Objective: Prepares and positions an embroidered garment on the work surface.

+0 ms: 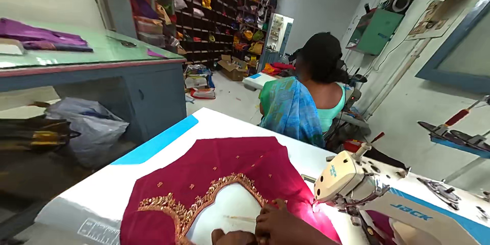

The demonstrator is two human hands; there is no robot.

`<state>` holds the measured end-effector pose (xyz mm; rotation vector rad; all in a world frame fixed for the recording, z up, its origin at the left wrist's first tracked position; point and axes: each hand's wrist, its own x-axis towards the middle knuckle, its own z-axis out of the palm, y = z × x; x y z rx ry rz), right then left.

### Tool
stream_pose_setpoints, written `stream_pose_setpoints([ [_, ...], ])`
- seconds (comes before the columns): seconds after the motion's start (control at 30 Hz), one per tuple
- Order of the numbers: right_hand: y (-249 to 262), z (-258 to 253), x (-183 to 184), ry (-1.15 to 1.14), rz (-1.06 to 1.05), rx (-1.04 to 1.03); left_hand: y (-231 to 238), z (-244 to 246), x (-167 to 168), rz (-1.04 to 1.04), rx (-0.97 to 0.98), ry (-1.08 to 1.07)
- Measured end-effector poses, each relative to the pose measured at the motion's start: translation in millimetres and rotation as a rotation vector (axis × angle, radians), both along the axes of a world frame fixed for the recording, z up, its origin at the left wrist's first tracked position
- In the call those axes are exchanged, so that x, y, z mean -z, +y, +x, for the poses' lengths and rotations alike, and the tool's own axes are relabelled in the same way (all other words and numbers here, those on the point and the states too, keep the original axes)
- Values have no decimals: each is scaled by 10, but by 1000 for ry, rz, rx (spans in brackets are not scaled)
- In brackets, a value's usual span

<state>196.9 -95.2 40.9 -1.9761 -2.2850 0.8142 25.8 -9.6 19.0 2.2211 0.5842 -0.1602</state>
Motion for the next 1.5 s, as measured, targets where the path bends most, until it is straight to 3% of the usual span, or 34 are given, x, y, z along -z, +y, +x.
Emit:
stream_pose_setpoints([
  [0.2,37,63,10,20,-87,81,160,-63,-91,-80,77,63],
  [0.43,-53,149,213,113,136,61,392,-315,-91,164,118,36],
  [0.7,-98,215,408,49,441,-48,811,-558,-83,185,71,48],
  [0.77,-92,227,479,57,537,-18,876,-644,-34,214,50,-39],
  [0.9,-43,218,592,120,702,276,960,-700,295,413,-103,-549],
  [0.97,-16,235,598,184,709,479,962,-685,364,492,-216,-476],
  [1.03,1,264,611,243,678,610,961,-674,407,545,-227,-238],
  [1.13,48,269,640,117,548,618,992,-609,468,606,-211,-65],
  [1.33,350,261,621,-104,394,554,1277,-528,429,598,-173,18],
  [1.5,578,421,586,70,615,572,1440,-435,302,503,-213,-86],
])
